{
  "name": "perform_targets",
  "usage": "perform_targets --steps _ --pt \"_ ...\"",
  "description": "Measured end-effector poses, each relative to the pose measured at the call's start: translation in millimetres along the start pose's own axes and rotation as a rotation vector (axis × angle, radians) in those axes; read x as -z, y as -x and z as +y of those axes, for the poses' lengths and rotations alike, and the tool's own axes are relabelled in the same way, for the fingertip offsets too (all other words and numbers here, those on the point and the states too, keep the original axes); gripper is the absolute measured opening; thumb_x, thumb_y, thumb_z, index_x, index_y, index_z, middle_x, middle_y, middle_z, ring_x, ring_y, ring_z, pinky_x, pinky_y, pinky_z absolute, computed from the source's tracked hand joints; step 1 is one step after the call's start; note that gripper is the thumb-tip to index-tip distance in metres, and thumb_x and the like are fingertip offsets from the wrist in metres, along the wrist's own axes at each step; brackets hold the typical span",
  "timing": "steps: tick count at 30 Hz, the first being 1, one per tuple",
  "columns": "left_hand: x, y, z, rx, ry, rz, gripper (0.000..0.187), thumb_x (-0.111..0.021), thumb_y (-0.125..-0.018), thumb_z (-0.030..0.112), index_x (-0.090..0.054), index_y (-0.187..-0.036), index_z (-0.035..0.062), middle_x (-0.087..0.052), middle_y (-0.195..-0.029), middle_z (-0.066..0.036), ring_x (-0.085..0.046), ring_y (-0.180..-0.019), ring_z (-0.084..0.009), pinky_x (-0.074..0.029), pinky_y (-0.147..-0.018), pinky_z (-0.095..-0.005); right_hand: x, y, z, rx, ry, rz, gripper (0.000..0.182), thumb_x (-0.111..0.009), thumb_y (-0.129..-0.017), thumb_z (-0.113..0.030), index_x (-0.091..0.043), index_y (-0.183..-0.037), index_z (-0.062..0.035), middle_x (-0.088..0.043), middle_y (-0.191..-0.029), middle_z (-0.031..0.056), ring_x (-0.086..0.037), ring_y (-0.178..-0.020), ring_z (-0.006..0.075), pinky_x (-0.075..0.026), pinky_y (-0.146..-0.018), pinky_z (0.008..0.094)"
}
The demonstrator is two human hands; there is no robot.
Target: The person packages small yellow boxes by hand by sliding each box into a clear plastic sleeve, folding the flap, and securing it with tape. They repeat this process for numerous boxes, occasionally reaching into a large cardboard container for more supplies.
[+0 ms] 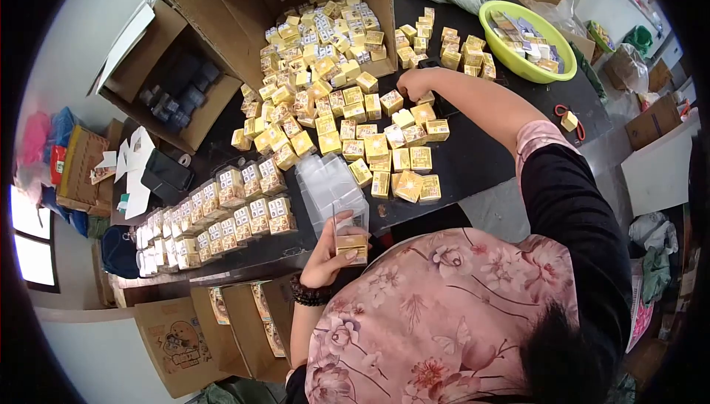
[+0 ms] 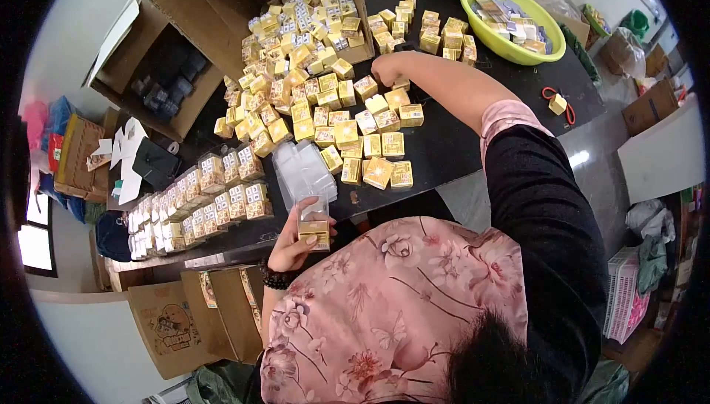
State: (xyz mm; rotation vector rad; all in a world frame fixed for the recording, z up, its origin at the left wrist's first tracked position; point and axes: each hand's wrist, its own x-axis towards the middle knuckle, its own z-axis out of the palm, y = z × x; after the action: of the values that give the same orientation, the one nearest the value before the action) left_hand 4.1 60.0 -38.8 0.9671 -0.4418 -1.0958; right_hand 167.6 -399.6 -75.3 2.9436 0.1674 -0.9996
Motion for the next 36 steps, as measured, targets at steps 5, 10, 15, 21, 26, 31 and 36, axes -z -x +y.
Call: perform_targets --steps 5,10,15,21,26,31,36 --pt "-9 -3 -2 -0.002 -0.090 0.005 0.073 -0.063 -0.088 0.006 -0.019 -0.147 0.0077 -0.053 -0.122 -0.018 -0.056 -0.112 -0.0262 -0.044 -0.098 -0.0377 1 32 -7 0.026 -0.117 0.181 0.045 -0.069 -0.070 -0.016 -0.063 -0.113 -0.0061 -0.065 -0.108 0.0167 -0.061 -0.100 0.0331 -0.049 -0.083 0.0429" --pt "-16 -9 -2 0.010 -0.121 -0.009 0.073 -0.063 -0.088 0.006 -0.019 -0.147 0.0079 -0.052 -0.123 -0.018 -0.056 -0.112 -0.0258 -0.044 -0.098 -0.0376 2 49 -25 -0.007 0.123 0.001 0.051 -0.064 -0.076 -0.019 -0.058 -0.125 -0.0057 -0.062 -0.116 0.0182 -0.060 -0.105 0.0328 -0.049 -0.087 0.0418" --pt "-22 -11 -2 -0.016 -0.149 0.021 0.071 -0.062 -0.090 0.009 -0.019 -0.147 0.0081 -0.052 -0.125 -0.019 -0.056 -0.112 -0.0257 -0.044 -0.098 -0.0380 3 71 -22 0.015 -0.108 0.261 0.050 -0.069 -0.074 -0.019 -0.060 -0.121 -0.0038 -0.064 -0.111 0.0171 -0.062 -0.100 0.0318 -0.050 -0.084 0.0414" --pt "-35 -20 8 -0.130 -0.084 0.165 0.068 -0.056 -0.094 0.008 -0.017 -0.149 0.0056 -0.050 -0.128 -0.013 -0.052 -0.116 -0.0214 -0.043 -0.099 -0.0346 -31 141 -64 0.603 -2.246 0.249 0.065 -0.051 -0.091 -0.002 -0.027 -0.150 -0.0169 -0.051 -0.132 0.0137 -0.056 -0.116 0.0276 -0.045 -0.104 0.0475" --pt "-54 -43 22 -0.222 -0.425 0.253 0.068 -0.062 -0.091 0.003 -0.023 -0.147 0.0023 -0.051 -0.127 -0.013 -0.055 -0.111 -0.0189 -0.045 -0.094 -0.0302 -53 193 -146 0.997 -2.546 0.119 0.071 -0.055 -0.087 -0.004 -0.024 -0.150 -0.0090 -0.048 -0.135 0.0196 -0.048 -0.127 0.0319 -0.039 -0.110 0.0460" --pt "-66 -56 19 -0.425 -0.917 0.302 0.078 -0.074 -0.078 0.006 -0.031 -0.143 -0.0020 -0.052 -0.119 -0.016 -0.056 -0.106 -0.0262 -0.045 -0.092 -0.0355 -56 224 -199 0.832 -1.766 0.913 0.070 -0.064 -0.084 0.002 -0.032 -0.146 -0.0016 -0.042 -0.144 0.0152 -0.044 -0.132 0.0246 -0.036 -0.110 0.0375" --pt "-79 -57 24 -0.596 -1.061 0.308 0.079 -0.074 -0.073 0.005 -0.035 -0.140 -0.0027 -0.050 -0.118 -0.020 -0.054 -0.109 -0.0328 -0.045 -0.092 -0.0377 -53 249 -222 0.655 -1.281 0.961 0.063 -0.063 -0.091 -0.009 -0.033 -0.146 -0.0010 -0.032 -0.152 0.0154 -0.036 -0.138 0.0263 -0.031 -0.111 0.0373"
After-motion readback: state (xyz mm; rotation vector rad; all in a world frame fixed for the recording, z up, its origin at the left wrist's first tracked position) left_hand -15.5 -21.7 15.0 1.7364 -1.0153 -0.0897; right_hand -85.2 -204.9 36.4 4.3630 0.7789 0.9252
